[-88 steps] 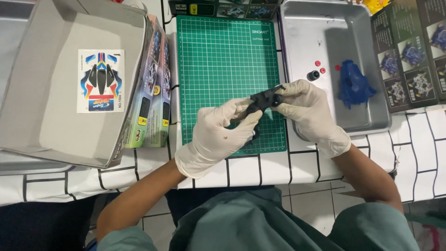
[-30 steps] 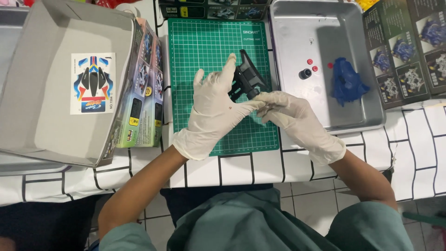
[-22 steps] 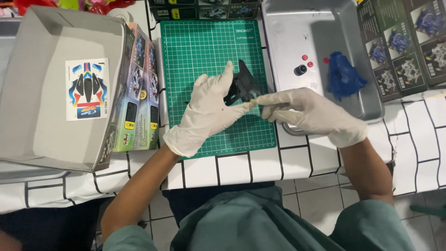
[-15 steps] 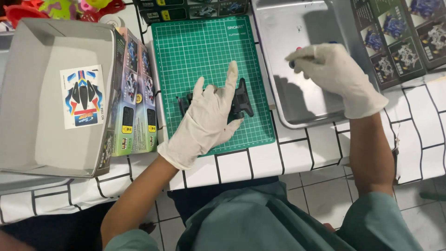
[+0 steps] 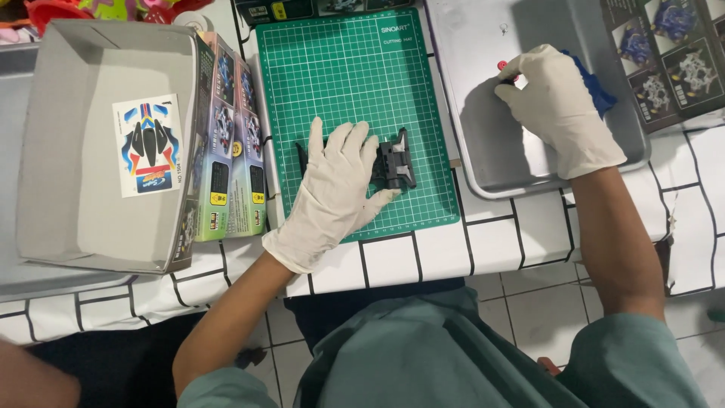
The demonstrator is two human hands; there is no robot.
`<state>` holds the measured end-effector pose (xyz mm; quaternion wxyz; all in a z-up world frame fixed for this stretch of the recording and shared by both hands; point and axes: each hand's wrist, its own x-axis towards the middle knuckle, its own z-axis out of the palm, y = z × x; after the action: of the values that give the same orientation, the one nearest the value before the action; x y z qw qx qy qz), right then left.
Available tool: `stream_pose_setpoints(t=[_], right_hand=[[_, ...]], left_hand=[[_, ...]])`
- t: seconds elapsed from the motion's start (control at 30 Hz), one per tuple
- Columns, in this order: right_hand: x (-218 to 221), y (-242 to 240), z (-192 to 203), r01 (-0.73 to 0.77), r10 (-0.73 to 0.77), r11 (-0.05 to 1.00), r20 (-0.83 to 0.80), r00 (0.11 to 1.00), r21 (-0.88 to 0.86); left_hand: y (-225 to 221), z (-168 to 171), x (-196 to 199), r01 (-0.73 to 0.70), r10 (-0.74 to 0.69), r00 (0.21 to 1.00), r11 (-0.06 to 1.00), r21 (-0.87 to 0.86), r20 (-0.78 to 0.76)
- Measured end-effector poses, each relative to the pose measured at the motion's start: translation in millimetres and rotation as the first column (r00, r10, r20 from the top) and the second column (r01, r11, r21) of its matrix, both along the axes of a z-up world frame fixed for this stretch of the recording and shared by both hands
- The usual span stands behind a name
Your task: Assembling a plastic model car on a cutting mat using a screwdriver and manual assembly of parts.
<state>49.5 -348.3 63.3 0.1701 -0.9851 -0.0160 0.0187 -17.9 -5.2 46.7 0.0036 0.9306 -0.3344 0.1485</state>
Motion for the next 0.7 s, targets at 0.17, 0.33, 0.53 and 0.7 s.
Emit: stream_pose_setpoints(t=[0.17,0.33,0.53,0.7], right_hand=[[-10,16,6,-0.015,-0.014,0.983,0.152,0.988,0.186],[-44,78,55,-0.437,0.315,0.777,0.32,0.893,0.454],[-60,118,43,-0.345,0.241,0.6,0.248,0.938,0.721],[-61,131,59,0.096,0.127,0.597,-0.212,0.969,0.796]], left_hand=[[-3,9,-5,0.059,-0.057,0.998,0.993,-0.107,0.017],[-4,-2,-6,0.097,-0.085,0.988,0.991,-0.093,0.126],[-7,-6,-7,0.282,-0.222,0.94,0.933,-0.224,0.259],[-6,-23,-9,0.228,-0.196,0.956,0.964,-0.135,0.218]])
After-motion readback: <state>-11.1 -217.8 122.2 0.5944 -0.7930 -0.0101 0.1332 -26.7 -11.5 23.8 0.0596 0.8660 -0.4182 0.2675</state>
